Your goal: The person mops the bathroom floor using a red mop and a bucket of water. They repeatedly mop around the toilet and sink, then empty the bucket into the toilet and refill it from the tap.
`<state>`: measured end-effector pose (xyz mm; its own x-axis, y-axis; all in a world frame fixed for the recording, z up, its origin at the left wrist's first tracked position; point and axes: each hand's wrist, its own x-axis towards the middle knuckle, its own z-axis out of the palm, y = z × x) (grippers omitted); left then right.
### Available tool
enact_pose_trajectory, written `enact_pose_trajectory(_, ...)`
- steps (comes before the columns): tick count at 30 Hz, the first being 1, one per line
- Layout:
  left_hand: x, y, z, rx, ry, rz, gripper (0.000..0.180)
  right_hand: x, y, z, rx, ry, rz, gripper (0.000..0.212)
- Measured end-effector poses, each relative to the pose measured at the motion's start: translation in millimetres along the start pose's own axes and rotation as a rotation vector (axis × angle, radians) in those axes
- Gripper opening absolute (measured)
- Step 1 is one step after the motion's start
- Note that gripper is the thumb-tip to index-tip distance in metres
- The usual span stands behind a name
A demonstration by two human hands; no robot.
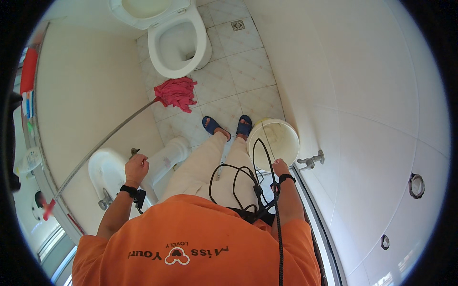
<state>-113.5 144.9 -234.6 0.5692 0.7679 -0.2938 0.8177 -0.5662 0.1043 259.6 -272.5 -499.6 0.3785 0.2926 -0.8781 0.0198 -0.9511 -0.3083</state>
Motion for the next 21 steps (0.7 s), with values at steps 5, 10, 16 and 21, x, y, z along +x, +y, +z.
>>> enact_pose_trajectory(5,0.5,-1.0,-1.6,0.014,-0.003,0.020,0.007,-25.5,-10.5,-15.5,0.051,0.156,-0.058,0.045)
enact_pose_trajectory(10,-0.7,-5.5,0.5,0.016,-0.010,0.024,0.008,-87.7,-50.8,-79.6,0.628,0.058,-0.124,0.037)
enact_pose_trajectory(16,-0.3,-8.6,6.0,0.031,-0.019,0.000,0.009,-131.2,-66.0,-114.0,0.550,-0.104,0.043,0.038)
enact_pose_trajectory(21,1.3,-6.8,6.3,0.047,-0.082,-0.034,0.009,-143.0,-74.7,-122.6,0.754,0.006,0.201,0.058)
